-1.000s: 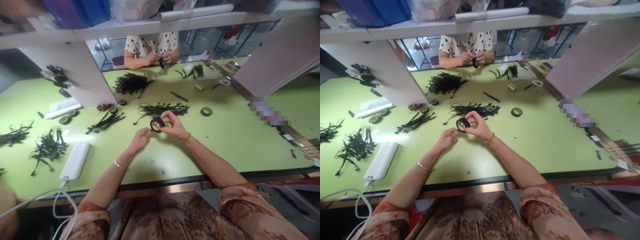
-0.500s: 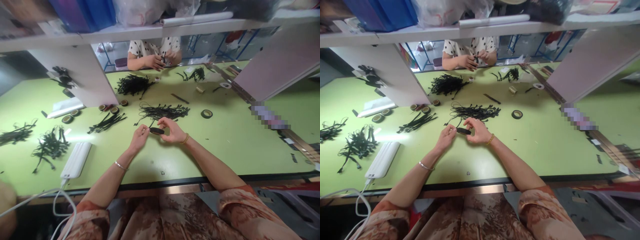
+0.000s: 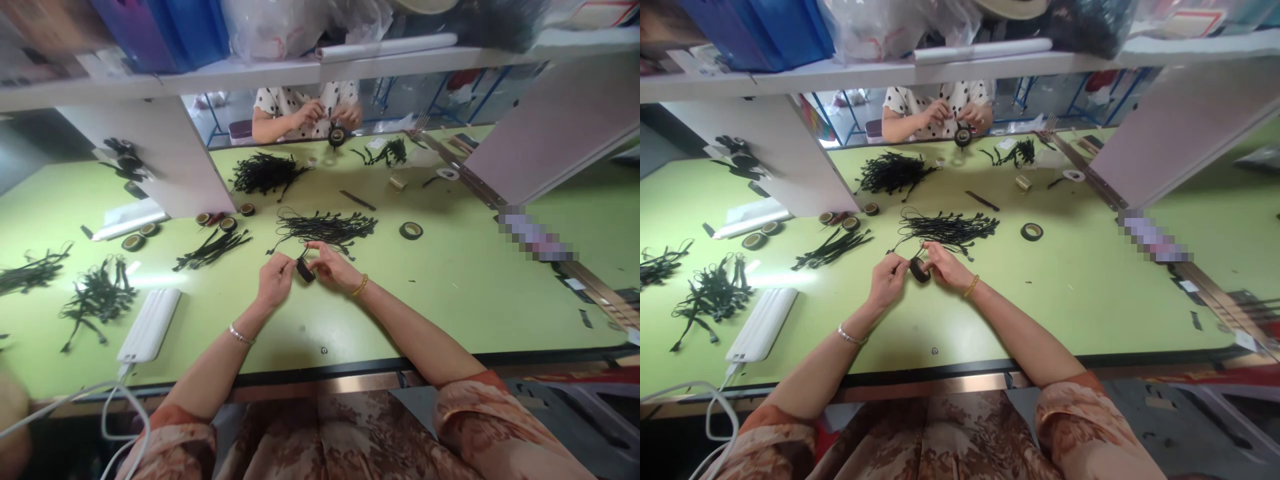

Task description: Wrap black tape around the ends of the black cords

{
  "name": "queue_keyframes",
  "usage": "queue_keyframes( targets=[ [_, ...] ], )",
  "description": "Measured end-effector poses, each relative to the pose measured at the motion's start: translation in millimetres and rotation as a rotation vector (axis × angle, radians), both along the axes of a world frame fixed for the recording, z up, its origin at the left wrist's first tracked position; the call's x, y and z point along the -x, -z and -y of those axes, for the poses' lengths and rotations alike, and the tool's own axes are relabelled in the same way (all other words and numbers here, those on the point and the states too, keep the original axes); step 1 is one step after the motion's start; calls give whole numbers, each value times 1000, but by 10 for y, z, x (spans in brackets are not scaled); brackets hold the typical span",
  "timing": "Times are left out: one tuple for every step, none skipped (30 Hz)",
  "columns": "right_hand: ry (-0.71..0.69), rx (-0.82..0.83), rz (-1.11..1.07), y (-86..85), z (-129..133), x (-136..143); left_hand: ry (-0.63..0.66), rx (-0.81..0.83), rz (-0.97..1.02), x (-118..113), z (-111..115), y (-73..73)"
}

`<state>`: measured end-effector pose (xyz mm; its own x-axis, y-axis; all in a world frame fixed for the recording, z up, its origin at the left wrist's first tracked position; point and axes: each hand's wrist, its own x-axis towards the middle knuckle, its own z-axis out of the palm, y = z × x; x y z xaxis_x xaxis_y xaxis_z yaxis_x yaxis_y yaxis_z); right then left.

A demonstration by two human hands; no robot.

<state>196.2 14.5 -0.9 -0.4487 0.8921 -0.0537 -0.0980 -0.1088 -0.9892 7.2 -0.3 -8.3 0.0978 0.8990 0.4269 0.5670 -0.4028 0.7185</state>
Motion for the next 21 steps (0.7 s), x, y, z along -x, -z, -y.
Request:
queue_keyframes(
  targets=[
    [58,47,-59,9,-2,29,9,-14,-8,1,7,-9],
    [113,84,-114,16,-6,53,18,-28,-17,3,15,-20],
    [152,116,-161,21,-12,71,32,-43,-28,5,23,-30],
    [169,154,-198,23,-20,80,53,-61,-44,8,32,-40],
    [170,191,-223,22,-30,81,79,-83,-66,12,40,-49],
    [153,227,-237,19,-43,74,107,-105,-92,15,47,-56],
    [133,263,-249,15,-56,62,138,-125,-121,18,53,-62],
    [121,296,-263,9,-70,47,169,-141,-154,21,58,-66],
    [111,330,-280,4,-84,30,199,-154,-190,21,63,-67],
    [100,367,-291,0,-96,14,228,-165,-229,20,68,-65],
    [87,403,-289,-4,-105,0,256,-179,-272,16,75,-61],
    [79,429,-271,-7,-111,-10,281,-194,-318,8,84,-54],
    [71,443,-239,-10,-112,-18,301,-209,-367,-2,97,-45],
    [68,445,-197,-15,-109,-23,317,-219,-416,-14,113,-35],
    [66,434,-153,-21,-102,-26,329,-224,-463,-28,130,-24],
    [63,410,-111,-30,-92,-27,336,-225,-505,-42,149,-14],
    [56,376,-75,-41,-81,-28,338,-225,-543,-56,166,-4],
    [52,338,-45,-54,-69,-29,335,-224,-573,-68,179,6],
    [58,301,-22,-69,-57,-29,325,-221,-596,-77,187,15],
    [81,263,-13,-85,-46,-28,309,-216,-611,-85,188,25],
    [116,228,-19,-102,-37,-27,289,-207,-619,-90,184,34]
  ],
)
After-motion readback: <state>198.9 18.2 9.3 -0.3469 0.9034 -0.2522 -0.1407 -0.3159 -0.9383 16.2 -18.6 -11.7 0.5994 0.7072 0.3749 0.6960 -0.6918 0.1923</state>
